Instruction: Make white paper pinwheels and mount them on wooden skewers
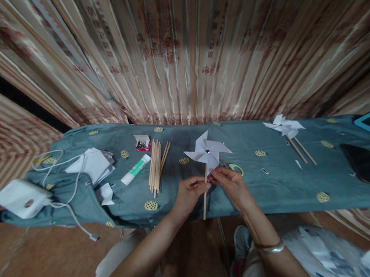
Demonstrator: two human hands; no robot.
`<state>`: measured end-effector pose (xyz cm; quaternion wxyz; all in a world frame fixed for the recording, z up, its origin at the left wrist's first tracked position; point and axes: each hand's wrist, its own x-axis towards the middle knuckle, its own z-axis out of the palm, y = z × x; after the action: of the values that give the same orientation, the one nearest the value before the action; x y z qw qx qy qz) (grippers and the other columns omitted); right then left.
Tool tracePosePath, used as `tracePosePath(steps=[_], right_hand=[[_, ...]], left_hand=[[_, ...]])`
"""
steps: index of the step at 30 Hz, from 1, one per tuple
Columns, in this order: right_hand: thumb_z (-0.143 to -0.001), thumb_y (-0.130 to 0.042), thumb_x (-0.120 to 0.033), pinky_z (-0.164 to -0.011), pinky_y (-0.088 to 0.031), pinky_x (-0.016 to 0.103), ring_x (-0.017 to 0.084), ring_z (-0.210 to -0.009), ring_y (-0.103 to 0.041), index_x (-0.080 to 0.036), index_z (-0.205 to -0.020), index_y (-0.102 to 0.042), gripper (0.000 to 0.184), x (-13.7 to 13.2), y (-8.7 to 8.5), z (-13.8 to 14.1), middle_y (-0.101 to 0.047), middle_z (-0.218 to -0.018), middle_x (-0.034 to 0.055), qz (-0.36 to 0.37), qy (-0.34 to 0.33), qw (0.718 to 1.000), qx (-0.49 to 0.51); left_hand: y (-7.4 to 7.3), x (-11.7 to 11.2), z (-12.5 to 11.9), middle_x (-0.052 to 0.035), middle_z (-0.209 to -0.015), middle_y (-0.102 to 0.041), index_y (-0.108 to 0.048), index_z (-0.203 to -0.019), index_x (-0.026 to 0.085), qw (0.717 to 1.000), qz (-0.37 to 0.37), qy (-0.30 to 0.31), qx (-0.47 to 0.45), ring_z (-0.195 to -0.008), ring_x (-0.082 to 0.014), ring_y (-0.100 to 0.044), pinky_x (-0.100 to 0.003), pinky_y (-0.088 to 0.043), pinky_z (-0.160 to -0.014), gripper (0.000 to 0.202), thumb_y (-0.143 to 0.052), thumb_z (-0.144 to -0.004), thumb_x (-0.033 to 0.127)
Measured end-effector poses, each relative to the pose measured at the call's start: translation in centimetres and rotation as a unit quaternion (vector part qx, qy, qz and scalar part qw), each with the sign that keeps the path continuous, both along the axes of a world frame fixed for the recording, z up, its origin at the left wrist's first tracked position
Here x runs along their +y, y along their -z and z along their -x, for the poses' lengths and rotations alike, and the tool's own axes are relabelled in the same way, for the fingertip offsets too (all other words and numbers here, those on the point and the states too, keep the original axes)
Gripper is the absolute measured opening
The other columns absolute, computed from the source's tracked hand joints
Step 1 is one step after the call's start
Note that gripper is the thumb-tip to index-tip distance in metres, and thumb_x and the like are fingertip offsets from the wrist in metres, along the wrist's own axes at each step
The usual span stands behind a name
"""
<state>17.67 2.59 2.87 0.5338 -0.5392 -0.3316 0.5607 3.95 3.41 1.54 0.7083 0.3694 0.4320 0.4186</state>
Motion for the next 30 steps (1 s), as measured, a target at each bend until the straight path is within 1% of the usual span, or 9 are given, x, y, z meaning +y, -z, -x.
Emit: tracePosePath(steps=[3,5,8,11,15,19,24,28,30], right_hand=[[-0.059,-0.079,-0.052,-0.067,-0.046,0.029,0.015,-0.065,-0.058,-0.021,-0.063,-0.071,0.032,0.0,0.0,-0.5,-0.067,-0.064,0.0012,-0.013,-0.021,0.999,-0.038],[-0.061,-0.078,-0.051,-0.066,-0.045,0.028,0.015,-0.067,-0.058,-0.021,-0.069,-0.072,0.032,0.0,-0.2,-1.0,-0.069,-0.07,0.0017,-0.016,-0.043,0.997,-0.057],[-0.061,-0.078,-0.049,-0.059,-0.043,0.025,0.014,-0.067,-0.059,-0.02,-0.078,-0.073,0.034,-0.3,-0.5,-1.5,-0.071,-0.077,0.0023,0.009,-0.088,0.994,-0.065],[-0.06,-0.08,-0.048,-0.056,-0.04,0.024,0.013,-0.063,-0.057,-0.019,-0.075,-0.073,0.033,-0.5,-0.5,-1.3,-0.07,-0.071,0.0015,0.025,-0.118,0.991,-0.059],[-0.057,-0.081,-0.05,-0.055,-0.038,0.025,0.011,-0.057,-0.051,-0.019,-0.067,-0.073,0.033,-0.5,0.0,-0.7,-0.067,-0.064,0.0007,0.027,-0.08,0.995,-0.046],[-0.057,-0.081,-0.049,-0.053,-0.035,0.025,0.011,-0.057,-0.049,-0.019,-0.069,-0.075,0.033,-0.3,0.2,-0.9,-0.068,-0.065,0.0018,0.029,-0.068,0.997,-0.035],[-0.056,-0.082,-0.048,-0.053,-0.037,0.025,0.011,-0.057,-0.049,-0.02,-0.069,-0.075,0.031,-0.2,-0.2,-1.2,-0.068,-0.067,0.002,0.03,-0.058,0.997,-0.037],[-0.058,-0.079,-0.054,-0.055,-0.04,0.026,0.013,-0.063,-0.056,-0.02,-0.071,-0.075,0.037,-0.1,-0.6,-3.3,-0.071,-0.071,0.0035,0.031,-0.067,0.994,-0.077],[-0.06,-0.076,-0.059,-0.055,-0.04,0.026,0.013,-0.061,-0.056,-0.02,-0.067,-0.074,0.04,0.0,-0.9,-5.0,-0.072,-0.071,0.0041,0.042,-0.025,0.993,-0.11]], left_hand=[[0.1,0.1,0.0,-0.0005,-0.06,-0.066,-0.074,-0.069,0.014,1.0,-0.001,0.002,0.008,-0.054,-0.0101,-0.054,-0.023,-0.044,-0.059,0.038,-0.087,-0.046,0.042],[0.0,0.1,0.0,-0.0007,-0.06,-0.066,-0.074,-0.068,0.014,1.0,0.001,-0.003,0.012,-0.054,-0.0104,-0.054,-0.024,-0.044,-0.058,0.04,-0.087,-0.044,0.043],[-0.1,0.1,0.0,-0.0008,-0.059,-0.066,-0.074,-0.068,0.014,1.0,0.0,-0.001,0.006,-0.054,-0.0104,-0.054,-0.024,-0.044,-0.059,0.04,-0.087,-0.045,0.044],[-0.2,-0.2,0.0,-0.0004,-0.059,-0.065,-0.075,-0.07,0.014,1.0,-0.001,0.017,-0.008,-0.054,-0.0095,-0.052,-0.023,-0.043,-0.059,0.039,-0.087,-0.047,0.044],[0.0,-0.5,-0.1,-0.0003,-0.059,-0.065,-0.075,-0.071,0.014,0.999,0.005,0.031,-0.006,-0.054,-0.009,-0.052,-0.022,-0.043,-0.059,0.036,-0.087,-0.05,0.042],[0.1,-1.0,-0.1,-0.0026,-0.065,-0.068,-0.075,-0.075,0.014,0.998,0.031,0.047,0.003,-0.056,-0.0105,-0.056,-0.024,-0.045,-0.06,0.041,-0.087,-0.05,0.043],[-0.2,-1.6,0.3,-0.0034,-0.065,-0.069,-0.075,-0.076,0.014,0.995,0.07,0.065,0.009,-0.057,-0.0121,-0.059,-0.024,-0.048,-0.06,0.043,-0.086,-0.05,0.046],[-0.3,-1.4,0.8,-0.0021,-0.062,-0.067,-0.075,-0.073,0.014,0.996,0.072,0.045,0.012,-0.055,-0.0107,-0.058,-0.022,-0.047,-0.057,0.039,-0.086,-0.05,0.044],[-0.3,-1.2,1.0,-0.0013,-0.06,-0.067,-0.074,-0.071,0.014,0.997,0.067,0.035,0.017,-0.055,-0.0102,-0.058,-0.022,-0.046,-0.057,0.038,-0.087,-0.049,0.043]])
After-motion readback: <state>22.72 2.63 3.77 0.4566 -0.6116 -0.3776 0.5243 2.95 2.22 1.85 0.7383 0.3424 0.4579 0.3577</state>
